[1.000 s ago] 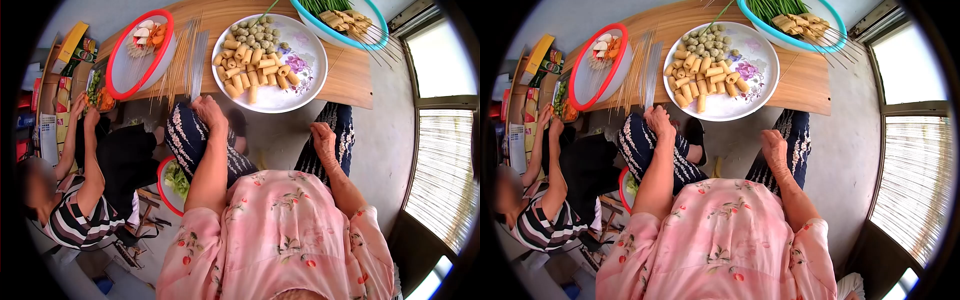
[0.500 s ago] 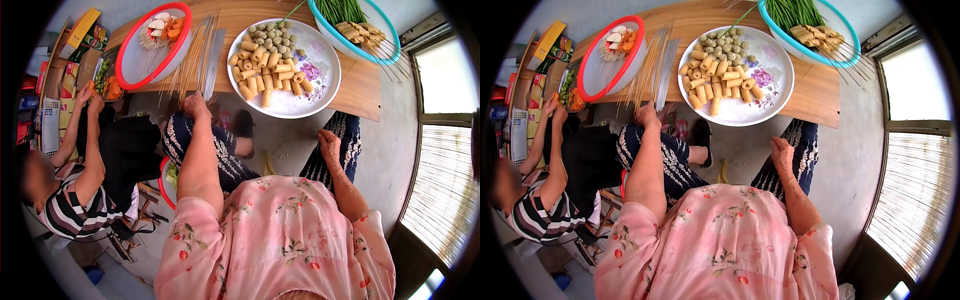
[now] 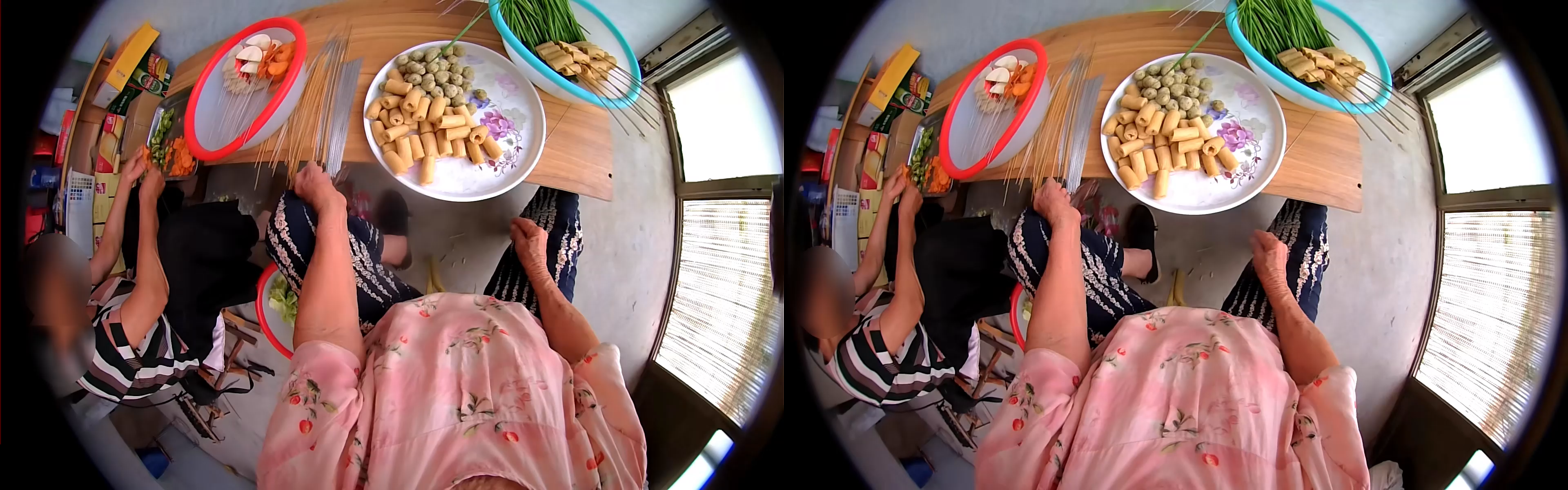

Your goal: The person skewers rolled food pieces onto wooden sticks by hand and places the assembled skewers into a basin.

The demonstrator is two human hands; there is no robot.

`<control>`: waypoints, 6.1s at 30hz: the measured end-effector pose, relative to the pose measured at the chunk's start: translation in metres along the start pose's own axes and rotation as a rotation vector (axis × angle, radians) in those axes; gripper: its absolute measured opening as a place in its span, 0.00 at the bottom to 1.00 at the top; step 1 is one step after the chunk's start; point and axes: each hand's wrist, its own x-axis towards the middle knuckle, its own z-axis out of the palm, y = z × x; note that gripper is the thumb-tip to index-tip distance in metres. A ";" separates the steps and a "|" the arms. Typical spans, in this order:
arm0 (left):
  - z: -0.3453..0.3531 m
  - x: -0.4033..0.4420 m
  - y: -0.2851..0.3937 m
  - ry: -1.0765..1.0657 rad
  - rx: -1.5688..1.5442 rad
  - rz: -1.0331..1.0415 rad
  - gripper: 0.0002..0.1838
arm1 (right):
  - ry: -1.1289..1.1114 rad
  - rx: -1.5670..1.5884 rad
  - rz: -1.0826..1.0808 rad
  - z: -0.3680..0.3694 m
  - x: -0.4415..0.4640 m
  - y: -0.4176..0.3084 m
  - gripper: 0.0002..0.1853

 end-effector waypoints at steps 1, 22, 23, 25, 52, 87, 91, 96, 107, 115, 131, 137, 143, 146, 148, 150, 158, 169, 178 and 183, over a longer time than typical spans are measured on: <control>0.000 -0.016 0.017 -0.026 -0.056 -0.111 0.07 | 0.022 -0.014 -0.036 0.002 0.000 0.002 0.10; 0.015 -0.171 0.023 -0.838 0.612 0.788 0.14 | 0.021 1.295 0.230 -0.033 0.014 -0.134 0.12; 0.019 -0.169 0.021 -0.750 0.735 0.893 0.14 | 0.046 1.205 0.162 -0.036 0.013 -0.133 0.12; 0.028 -0.167 0.023 -0.555 0.971 1.098 0.14 | 0.094 1.021 0.030 -0.042 0.009 -0.132 0.13; 0.039 -0.146 0.022 -0.830 -0.138 -0.448 0.06 | -0.220 0.298 -0.033 -0.042 -0.036 -0.120 0.12; 0.032 -0.170 0.020 -1.198 0.240 -0.447 0.13 | -0.209 0.358 -0.051 -0.020 -0.004 -0.143 0.16; 0.030 -0.176 0.030 -1.230 0.377 -0.367 0.14 | -0.268 0.359 0.077 -0.021 0.001 -0.146 0.16; 0.027 -0.164 0.027 -0.794 0.698 0.699 0.15 | -0.256 0.389 0.048 -0.015 0.002 -0.139 0.15; 0.031 -0.148 0.017 -0.701 1.098 1.061 0.09 | -0.320 0.350 0.092 -0.018 0.001 -0.140 0.15; 0.030 -0.145 0.021 -0.849 0.773 0.439 0.11 | -0.293 0.402 -0.043 -0.011 -0.001 -0.135 0.15; 0.029 -0.147 0.028 -0.891 0.232 -0.336 0.12 | -0.320 0.405 0.010 -0.018 -0.005 -0.140 0.14; 0.029 -0.144 0.027 -0.925 0.231 -0.339 0.13 | -0.315 0.397 0.000 -0.017 -0.005 -0.139 0.14; 0.029 -0.146 0.030 -0.964 0.206 -0.381 0.16 | -0.312 0.404 0.009 -0.018 -0.005 -0.141 0.14; 0.030 -0.147 0.026 -1.006 0.183 -0.406 0.19 | -0.344 0.421 0.072 -0.020 -0.004 -0.144 0.14; 0.030 -0.149 0.023 -1.026 0.183 -0.412 0.21 | -0.324 0.439 0.055 -0.019 -0.004 -0.143 0.14; 0.030 -0.152 0.023 -1.039 0.208 -0.408 0.23 | -0.286 0.445 0.013 -0.014 -0.003 -0.140 0.14; 0.030 -0.157 0.029 -1.159 0.252 -0.380 0.24 | -0.281 0.411 0.023 -0.013 0.001 -0.144 0.15; 0.037 -0.132 -0.001 -0.681 0.508 0.402 0.16 | -0.283 0.461 0.069 -0.013 0.003 -0.139 0.15; 0.051 -0.138 0.021 -0.645 0.509 0.101 0.10 | -0.327 0.432 0.064 -0.013 0.002 -0.134 0.16; 0.053 -0.138 0.014 -0.643 0.473 0.166 0.10 | -0.333 0.442 0.088 -0.013 0.001 -0.132 0.16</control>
